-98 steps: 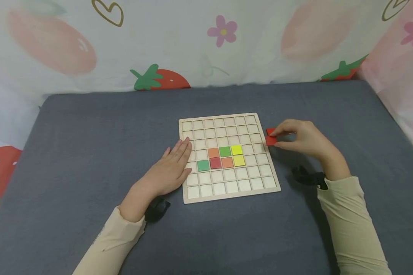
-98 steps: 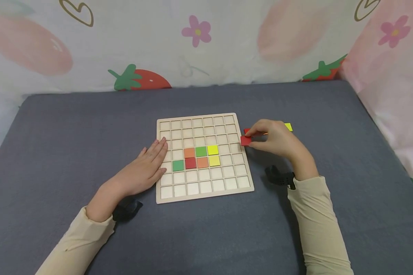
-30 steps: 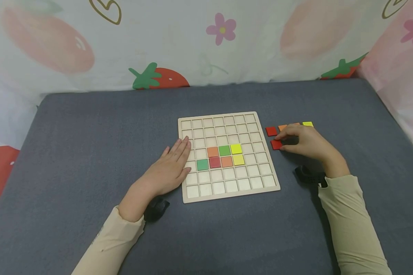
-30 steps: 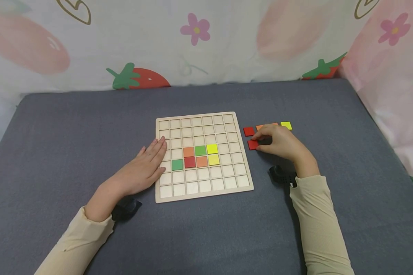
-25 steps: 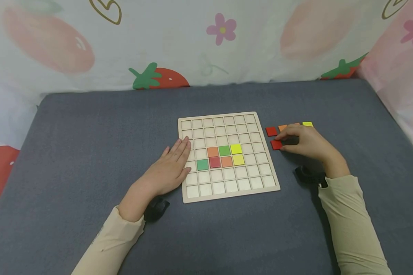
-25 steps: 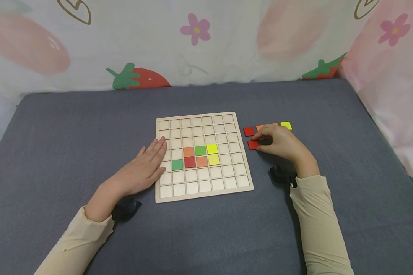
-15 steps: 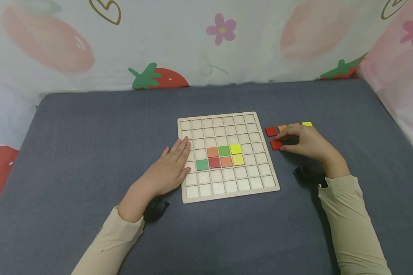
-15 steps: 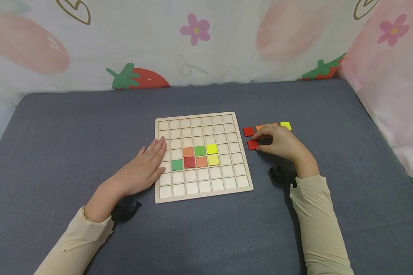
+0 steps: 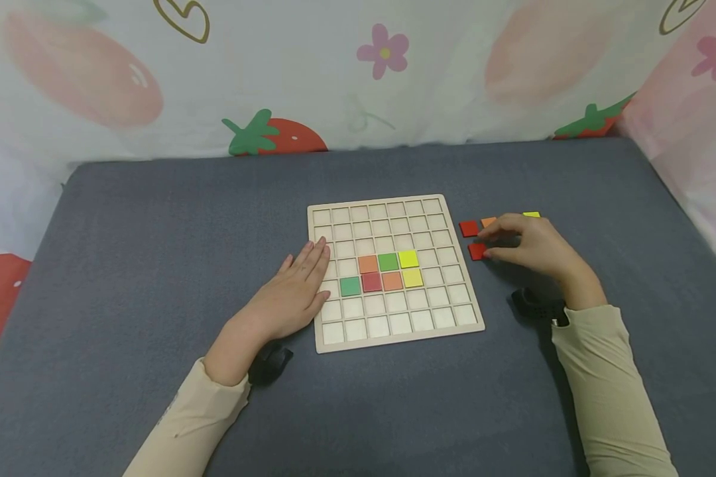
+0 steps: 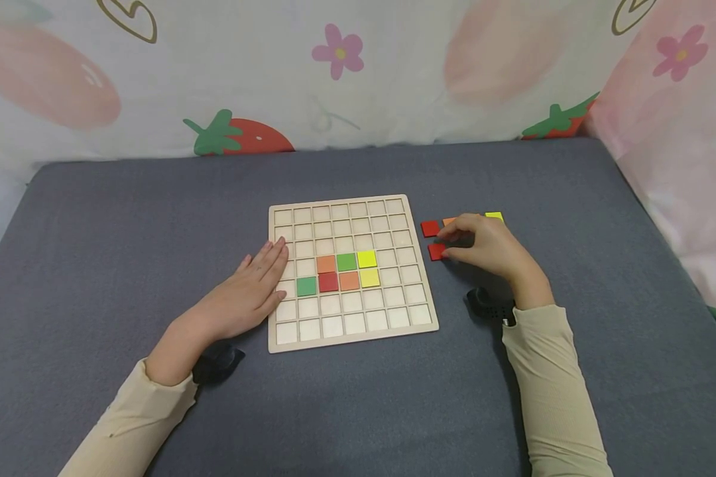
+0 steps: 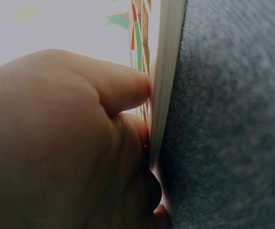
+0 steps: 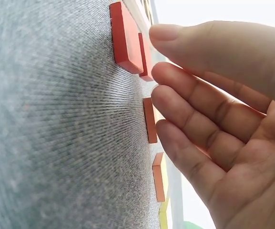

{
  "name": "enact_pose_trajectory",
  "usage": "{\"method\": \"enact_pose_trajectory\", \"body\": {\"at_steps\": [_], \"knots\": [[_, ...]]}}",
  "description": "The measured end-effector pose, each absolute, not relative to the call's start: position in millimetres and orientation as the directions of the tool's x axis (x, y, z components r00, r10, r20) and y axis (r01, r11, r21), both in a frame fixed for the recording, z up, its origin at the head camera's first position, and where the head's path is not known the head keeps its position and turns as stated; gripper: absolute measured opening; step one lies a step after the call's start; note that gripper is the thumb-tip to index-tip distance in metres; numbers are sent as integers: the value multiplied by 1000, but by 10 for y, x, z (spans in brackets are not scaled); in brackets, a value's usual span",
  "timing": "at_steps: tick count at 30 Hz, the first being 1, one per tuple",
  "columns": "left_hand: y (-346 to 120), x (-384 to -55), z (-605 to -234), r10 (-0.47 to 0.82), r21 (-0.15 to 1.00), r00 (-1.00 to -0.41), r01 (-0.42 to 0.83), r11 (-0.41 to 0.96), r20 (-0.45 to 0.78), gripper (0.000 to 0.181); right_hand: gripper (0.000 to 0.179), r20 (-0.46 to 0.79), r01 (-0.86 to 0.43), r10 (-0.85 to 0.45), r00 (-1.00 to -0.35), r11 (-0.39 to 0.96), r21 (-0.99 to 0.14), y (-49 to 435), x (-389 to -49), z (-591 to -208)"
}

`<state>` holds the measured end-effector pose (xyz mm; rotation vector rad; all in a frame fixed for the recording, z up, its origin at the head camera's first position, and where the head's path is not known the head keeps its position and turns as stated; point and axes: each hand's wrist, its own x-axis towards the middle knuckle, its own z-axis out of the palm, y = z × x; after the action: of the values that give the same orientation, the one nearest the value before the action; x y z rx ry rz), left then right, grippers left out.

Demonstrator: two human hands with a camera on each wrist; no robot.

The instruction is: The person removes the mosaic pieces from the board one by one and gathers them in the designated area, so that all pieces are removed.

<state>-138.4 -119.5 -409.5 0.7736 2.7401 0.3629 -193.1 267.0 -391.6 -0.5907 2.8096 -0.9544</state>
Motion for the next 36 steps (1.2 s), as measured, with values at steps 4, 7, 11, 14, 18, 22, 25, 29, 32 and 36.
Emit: {"method": "enact_pose_trajectory", "body": {"at_steps": [4,7,11,14,18,22,25,29,32,36], "knots": [[-1191,-1385,-4093,540,308,-820,472,826,-191,66,26,17,-311,-384,-923,720,-620,2664,-1924,-3902],[-1196,-1388,-4095,541,307,-820,475,825,-186,66,27,28,-316,-384,-923,714,-625,2650,-1922,-3889],[-1198,-1392,-4094,542,306,-820,477,824,-182,66,26,41,-321,-384,-922,705,-632,2614,-1918,-3864],[-1197,-1393,-4094,543,306,-820,477,824,-182,66,24,35,-318,-389,-921,695,-644,2582,-1904,-3844],[-1197,-1392,-4098,542,302,-819,478,825,-186,66,22,41,-336,-410,-911,682,-649,2549,-1881,-3821],[-1194,-1386,-4100,539,298,-820,475,828,-192,66,21,108,-414,-454,-884,655,-632,2516,-1874,-3804],[-1194,-1382,-4105,536,297,-822,472,830,-191,66,22,153,-466,-488,-859,623,-629,2484,-1871,-3789],[-1195,-1380,-4109,535,298,-822,471,830,-193,66,21,149,-469,-505,-850,595,-653,2445,-1866,-3779],[-1194,-1382,-4108,539,303,-819,473,827,-195,66,21,137,-456,-506,-852,588,-668,2421,-1859,-3775],[-1198,-1391,-4102,543,305,-817,476,825,-193,66,21,152,-474,-516,-843,578,-664,2382,-1847,-3760]]}}
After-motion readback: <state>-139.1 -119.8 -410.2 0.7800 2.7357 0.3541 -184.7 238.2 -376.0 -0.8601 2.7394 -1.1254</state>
